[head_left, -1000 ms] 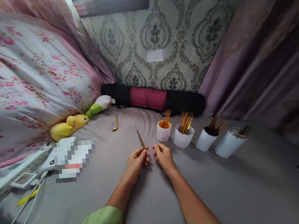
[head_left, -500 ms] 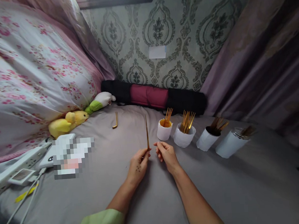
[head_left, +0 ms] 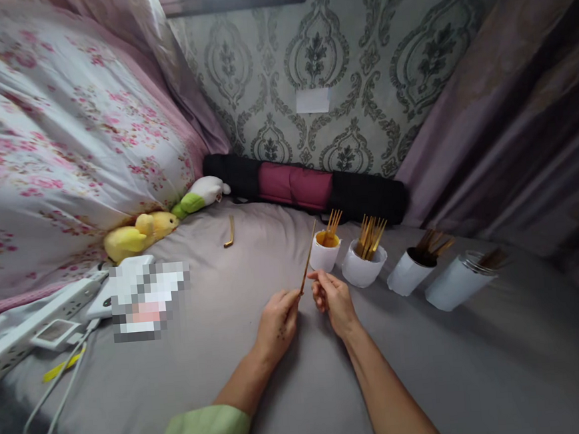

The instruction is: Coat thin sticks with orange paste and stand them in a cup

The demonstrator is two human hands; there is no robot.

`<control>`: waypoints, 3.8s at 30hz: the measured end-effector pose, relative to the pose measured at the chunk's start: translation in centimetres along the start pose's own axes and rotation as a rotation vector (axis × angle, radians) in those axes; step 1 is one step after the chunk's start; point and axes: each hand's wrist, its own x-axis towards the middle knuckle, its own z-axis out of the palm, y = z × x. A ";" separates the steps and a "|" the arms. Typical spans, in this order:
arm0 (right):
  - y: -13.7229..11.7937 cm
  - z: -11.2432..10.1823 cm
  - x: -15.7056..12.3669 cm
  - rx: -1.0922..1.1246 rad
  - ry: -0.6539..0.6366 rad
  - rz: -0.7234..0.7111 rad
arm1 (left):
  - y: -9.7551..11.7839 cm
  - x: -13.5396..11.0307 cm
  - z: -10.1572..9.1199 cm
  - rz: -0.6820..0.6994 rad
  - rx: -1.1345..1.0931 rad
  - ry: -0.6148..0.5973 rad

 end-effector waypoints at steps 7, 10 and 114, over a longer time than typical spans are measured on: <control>-0.4 -0.1 -0.1 0.014 0.004 -0.002 | -0.5 -0.2 0.2 0.039 0.082 -0.055; -0.4 -0.1 -0.1 0.015 0.002 -0.009 | -0.6 -0.2 0.2 0.046 0.122 -0.080; -6.4 -3.9 0.4 -0.188 0.391 -0.321 | 0.0 0.6 -0.4 -0.808 -1.166 -0.087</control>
